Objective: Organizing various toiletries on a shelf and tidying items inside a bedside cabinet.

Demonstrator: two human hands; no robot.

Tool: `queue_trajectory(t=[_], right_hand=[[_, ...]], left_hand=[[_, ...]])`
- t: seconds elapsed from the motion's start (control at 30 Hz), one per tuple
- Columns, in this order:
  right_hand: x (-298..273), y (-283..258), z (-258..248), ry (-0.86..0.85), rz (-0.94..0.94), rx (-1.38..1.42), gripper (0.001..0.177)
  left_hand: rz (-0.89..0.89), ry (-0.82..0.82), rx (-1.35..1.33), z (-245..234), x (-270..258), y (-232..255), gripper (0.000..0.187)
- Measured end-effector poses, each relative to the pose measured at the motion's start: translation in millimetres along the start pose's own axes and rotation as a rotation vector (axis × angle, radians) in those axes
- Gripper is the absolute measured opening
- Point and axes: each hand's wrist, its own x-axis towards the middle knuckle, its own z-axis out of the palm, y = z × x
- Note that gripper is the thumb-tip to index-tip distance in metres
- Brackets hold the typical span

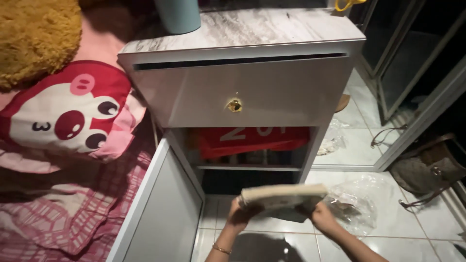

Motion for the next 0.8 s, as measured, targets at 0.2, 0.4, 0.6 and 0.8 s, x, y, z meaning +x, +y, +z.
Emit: queue_trajectory(t=[0.2, 0.4, 0.6, 0.8], right_hand=[[29.6, 162.3, 43.4, -0.005, 0.063, 0.086, 0.036], [18.7, 158.1, 55.1, -0.071, 0.331, -0.022, 0.036], [24.9, -68.4, 13.6, -0.352, 0.246, -0.090, 0.068], [37.1, -213.2, -13.6, -0.313, -0.026, 0.251, 0.073]], left_hand=[[-0.038, 0.066, 0.187, -33.6, -24.2, -163.8, 0.023], [-0.219, -0.011, -0.024, -38.4, -17.0, -157.6, 0.033], [-0.380, -0.195, -0.133, -76.1, -19.2, -83.1, 0.047], [-0.311, 0.024, -0.436, -56.5, -23.6, 44.5, 0.048]])
